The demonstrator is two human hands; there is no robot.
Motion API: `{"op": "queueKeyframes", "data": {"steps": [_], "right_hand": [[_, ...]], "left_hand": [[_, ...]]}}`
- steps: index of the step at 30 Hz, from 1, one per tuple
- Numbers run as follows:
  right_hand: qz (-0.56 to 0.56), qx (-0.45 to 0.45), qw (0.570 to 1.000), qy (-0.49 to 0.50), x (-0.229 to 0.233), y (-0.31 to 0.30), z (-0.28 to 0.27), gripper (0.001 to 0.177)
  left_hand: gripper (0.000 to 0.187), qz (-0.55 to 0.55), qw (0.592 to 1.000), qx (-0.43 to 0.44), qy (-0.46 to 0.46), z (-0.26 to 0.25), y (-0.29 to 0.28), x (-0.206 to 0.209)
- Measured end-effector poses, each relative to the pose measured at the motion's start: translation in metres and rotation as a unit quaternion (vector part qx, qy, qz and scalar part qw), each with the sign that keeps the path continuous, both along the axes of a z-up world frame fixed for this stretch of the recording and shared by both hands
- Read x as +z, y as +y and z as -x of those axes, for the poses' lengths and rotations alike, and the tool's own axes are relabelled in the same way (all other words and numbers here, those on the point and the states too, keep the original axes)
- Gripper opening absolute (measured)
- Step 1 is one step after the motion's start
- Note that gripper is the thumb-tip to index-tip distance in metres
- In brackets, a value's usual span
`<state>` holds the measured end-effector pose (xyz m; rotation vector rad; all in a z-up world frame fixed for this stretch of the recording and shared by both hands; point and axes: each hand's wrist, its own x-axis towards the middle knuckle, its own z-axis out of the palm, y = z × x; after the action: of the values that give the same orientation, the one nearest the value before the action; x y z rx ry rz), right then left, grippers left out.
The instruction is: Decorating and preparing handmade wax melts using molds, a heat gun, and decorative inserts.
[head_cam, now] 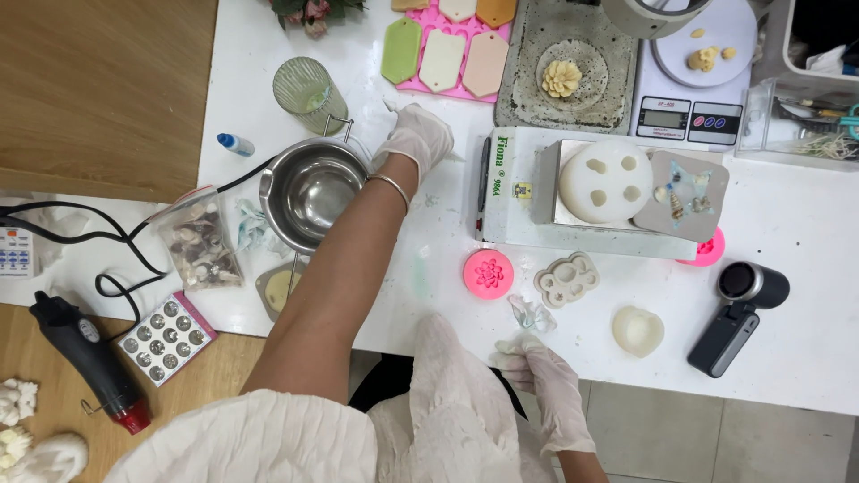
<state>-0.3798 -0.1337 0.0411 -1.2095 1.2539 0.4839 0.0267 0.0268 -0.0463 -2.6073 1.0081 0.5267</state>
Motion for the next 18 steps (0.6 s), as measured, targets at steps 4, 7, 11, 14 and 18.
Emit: {"op": "queueKeyframes", "data": {"steps": [4,7,11,14,18], "right_hand": [[-0.004,-0.006,1.000,0.000,0.015,0.008,-0.010,0.035],[-0.005,-0.001,1.000,0.002,0.014,0.011,-0.012,0.036],[-0.004,0.007,1.000,-0.008,0.016,0.015,-0.015,0.036],[-0.006,0.012,1.000,-0.015,0.015,0.015,-0.010,0.037],[-0.014,0.007,0.999,-0.030,-0.003,0.009,-0.002,0.035]], "left_hand": [[0.021,-0.038,0.999,-0.005,0.027,0.018,-0.003,0.004],[0.021,-0.055,0.997,-0.034,0.050,0.042,-0.003,0.017],[0.021,-0.091,0.991,-0.037,0.090,0.061,0.002,0.026],[0.021,-0.134,0.983,-0.079,0.094,0.070,0.008,0.028],[0.020,-0.062,0.991,-0.110,0.038,0.048,0.013,0.024]]}}
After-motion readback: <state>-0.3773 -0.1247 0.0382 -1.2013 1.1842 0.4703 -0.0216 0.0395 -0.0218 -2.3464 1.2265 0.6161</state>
